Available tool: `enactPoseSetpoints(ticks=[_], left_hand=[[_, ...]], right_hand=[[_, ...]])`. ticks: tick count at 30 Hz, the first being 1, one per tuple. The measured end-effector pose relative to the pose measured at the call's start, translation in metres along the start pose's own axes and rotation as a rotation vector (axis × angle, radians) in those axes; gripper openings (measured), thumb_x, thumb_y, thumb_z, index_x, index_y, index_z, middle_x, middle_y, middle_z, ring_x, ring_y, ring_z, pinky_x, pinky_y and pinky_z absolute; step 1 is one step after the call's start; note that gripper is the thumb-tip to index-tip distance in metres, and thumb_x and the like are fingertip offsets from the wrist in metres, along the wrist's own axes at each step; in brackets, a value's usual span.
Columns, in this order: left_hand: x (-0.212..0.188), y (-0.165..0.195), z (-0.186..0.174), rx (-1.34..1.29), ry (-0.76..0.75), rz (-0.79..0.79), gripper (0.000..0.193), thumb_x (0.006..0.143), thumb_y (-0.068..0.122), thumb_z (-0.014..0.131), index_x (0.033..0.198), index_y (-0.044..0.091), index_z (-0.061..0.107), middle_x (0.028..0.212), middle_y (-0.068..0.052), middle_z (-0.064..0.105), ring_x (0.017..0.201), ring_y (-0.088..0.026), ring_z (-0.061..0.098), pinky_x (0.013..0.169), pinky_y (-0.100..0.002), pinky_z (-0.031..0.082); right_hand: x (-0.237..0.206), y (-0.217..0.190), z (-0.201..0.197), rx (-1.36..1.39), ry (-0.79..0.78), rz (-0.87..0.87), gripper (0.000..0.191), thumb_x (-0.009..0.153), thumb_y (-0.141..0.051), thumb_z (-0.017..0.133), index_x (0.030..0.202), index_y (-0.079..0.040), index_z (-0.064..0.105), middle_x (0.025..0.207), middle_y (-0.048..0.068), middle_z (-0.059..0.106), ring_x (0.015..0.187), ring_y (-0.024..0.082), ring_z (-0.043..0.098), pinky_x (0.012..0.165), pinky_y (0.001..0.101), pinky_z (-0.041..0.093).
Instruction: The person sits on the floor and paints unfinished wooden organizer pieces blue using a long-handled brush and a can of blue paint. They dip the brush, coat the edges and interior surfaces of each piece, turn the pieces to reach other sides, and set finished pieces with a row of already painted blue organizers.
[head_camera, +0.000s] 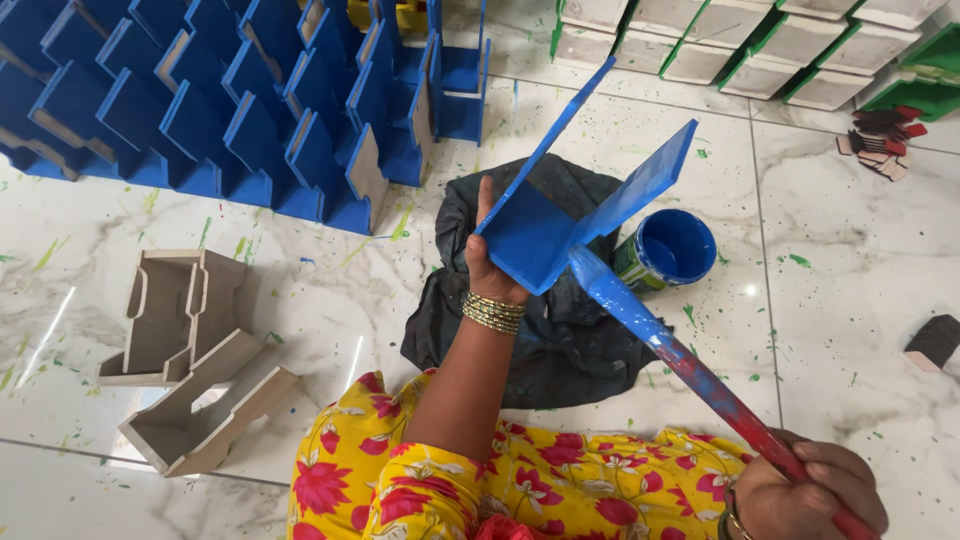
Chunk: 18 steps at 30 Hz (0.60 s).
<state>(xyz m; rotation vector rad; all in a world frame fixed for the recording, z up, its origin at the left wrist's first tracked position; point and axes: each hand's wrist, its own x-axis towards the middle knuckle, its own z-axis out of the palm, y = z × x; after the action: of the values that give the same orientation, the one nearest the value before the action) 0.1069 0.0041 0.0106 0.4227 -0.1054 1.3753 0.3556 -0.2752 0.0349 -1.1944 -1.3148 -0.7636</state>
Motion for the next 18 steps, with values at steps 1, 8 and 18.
enactPoseSetpoints(ticks=[1,8,18], left_hand=[[0.000,0.000,0.001,0.003,0.000,0.000,0.122,0.075,0.059,0.086,0.169,0.026,0.015,0.151,-0.021,0.050,0.137,-0.039,0.052,0.112,-0.059,0.047],[0.001,0.001,-0.001,0.013,0.032,0.036,0.121,0.076,0.057,0.086,0.169,0.026,0.015,0.149,-0.020,0.051,0.137,-0.038,0.053,0.112,-0.059,0.047],[0.003,0.004,-0.007,0.054,0.060,0.084,0.122,0.078,0.055,0.087,0.169,0.025,0.012,0.146,-0.021,0.053,0.130,-0.038,0.057,0.108,-0.058,0.052]], right_hand=[[0.001,0.002,-0.003,-0.132,-0.050,-0.119,0.042,0.119,-0.015,0.064,0.098,0.005,0.034,0.085,0.022,0.049,0.071,0.028,0.066,0.055,0.0399,0.061],[-0.025,0.011,-0.010,0.429,0.100,0.393,0.030,0.115,-0.029,0.061,0.102,-0.004,0.051,0.088,0.012,0.058,0.073,0.020,0.068,0.062,0.0348,0.063],[0.018,0.011,-0.054,0.781,-0.608,0.384,0.022,0.096,-0.016,0.069,0.113,-0.014,0.055,0.112,0.008,0.066,0.123,0.037,0.068,0.101,0.0516,0.060]])
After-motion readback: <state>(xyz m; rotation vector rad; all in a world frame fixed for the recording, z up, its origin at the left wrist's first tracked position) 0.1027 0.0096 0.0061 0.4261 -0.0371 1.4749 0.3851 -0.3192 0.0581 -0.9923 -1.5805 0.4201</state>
